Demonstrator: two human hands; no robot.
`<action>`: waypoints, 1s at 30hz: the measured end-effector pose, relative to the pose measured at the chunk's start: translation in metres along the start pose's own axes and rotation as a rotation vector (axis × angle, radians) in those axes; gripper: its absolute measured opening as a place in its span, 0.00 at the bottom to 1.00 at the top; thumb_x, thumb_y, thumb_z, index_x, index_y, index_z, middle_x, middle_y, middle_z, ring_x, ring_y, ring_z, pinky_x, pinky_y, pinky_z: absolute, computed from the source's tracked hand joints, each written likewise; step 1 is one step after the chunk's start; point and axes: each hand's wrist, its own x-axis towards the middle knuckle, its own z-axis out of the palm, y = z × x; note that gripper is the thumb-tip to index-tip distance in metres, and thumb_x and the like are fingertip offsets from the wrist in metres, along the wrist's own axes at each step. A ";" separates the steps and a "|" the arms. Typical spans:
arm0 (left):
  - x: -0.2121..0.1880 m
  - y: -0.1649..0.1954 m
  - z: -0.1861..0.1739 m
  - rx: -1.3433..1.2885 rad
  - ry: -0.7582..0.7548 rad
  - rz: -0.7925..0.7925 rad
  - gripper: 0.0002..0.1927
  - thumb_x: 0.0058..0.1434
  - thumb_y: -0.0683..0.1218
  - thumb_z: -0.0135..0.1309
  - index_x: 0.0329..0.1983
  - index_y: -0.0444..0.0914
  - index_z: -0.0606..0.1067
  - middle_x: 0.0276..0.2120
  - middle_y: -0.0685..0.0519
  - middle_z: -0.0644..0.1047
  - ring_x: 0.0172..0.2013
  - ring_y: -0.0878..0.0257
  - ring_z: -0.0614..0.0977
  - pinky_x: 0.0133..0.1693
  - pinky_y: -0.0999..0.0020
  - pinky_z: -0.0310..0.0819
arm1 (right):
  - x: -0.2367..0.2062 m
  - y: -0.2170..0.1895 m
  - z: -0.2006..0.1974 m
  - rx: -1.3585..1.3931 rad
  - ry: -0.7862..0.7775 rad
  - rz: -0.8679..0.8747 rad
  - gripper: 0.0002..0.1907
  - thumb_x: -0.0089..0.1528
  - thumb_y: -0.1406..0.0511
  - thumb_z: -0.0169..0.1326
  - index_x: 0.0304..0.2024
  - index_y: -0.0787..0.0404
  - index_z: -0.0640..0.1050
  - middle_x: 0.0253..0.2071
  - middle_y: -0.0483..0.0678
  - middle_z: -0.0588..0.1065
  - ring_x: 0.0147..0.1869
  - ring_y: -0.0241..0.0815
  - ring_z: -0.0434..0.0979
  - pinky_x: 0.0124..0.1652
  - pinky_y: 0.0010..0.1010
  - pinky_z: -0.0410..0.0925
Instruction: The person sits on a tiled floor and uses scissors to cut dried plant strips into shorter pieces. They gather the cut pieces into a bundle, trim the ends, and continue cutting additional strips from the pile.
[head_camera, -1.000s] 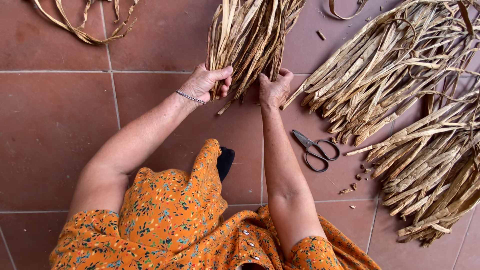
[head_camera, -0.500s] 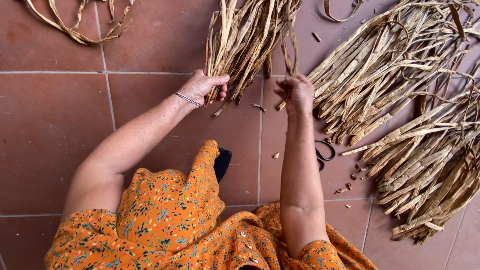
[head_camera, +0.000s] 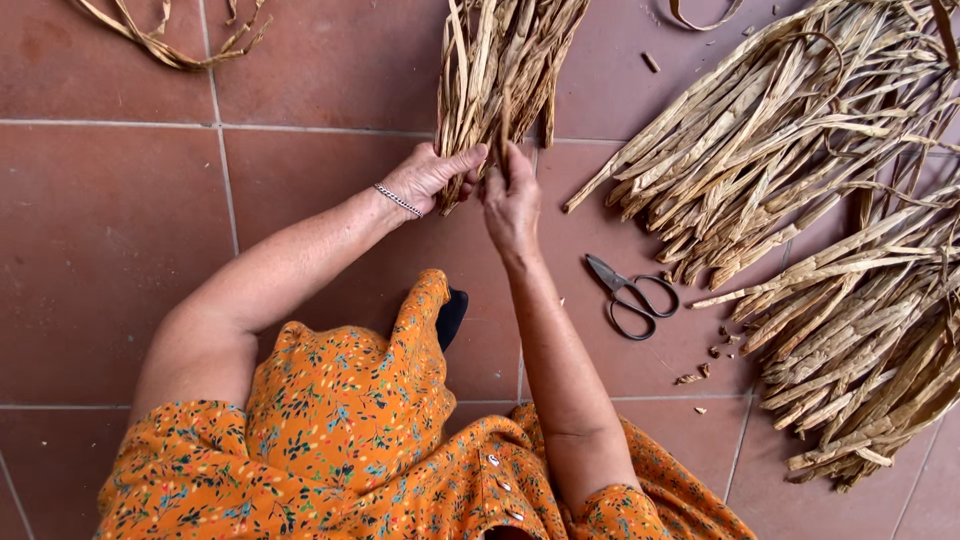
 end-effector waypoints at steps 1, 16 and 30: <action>0.003 0.000 -0.001 -0.015 -0.024 0.006 0.20 0.55 0.57 0.67 0.40 0.38 0.79 0.28 0.55 0.80 0.31 0.66 0.82 0.33 0.68 0.82 | 0.001 0.005 0.003 0.019 -0.030 -0.062 0.19 0.72 0.71 0.45 0.66 0.64 0.68 0.45 0.49 0.74 0.39 0.35 0.79 0.36 0.26 0.77; 0.016 0.068 0.009 0.232 0.022 -0.021 0.11 0.62 0.42 0.64 0.39 0.31 0.75 0.30 0.45 0.82 0.26 0.63 0.83 0.27 0.63 0.82 | 0.025 0.020 -0.039 -0.539 0.127 -0.051 0.15 0.65 0.58 0.58 0.49 0.59 0.80 0.42 0.49 0.77 0.43 0.43 0.80 0.43 0.34 0.76; -0.004 0.084 -0.017 0.321 0.236 0.490 0.07 0.62 0.43 0.65 0.35 0.36 0.78 0.24 0.55 0.78 0.22 0.70 0.79 0.22 0.75 0.77 | 0.052 0.025 -0.041 -0.518 0.121 0.337 0.04 0.62 0.63 0.61 0.34 0.55 0.80 0.36 0.44 0.79 0.36 0.35 0.77 0.36 0.30 0.75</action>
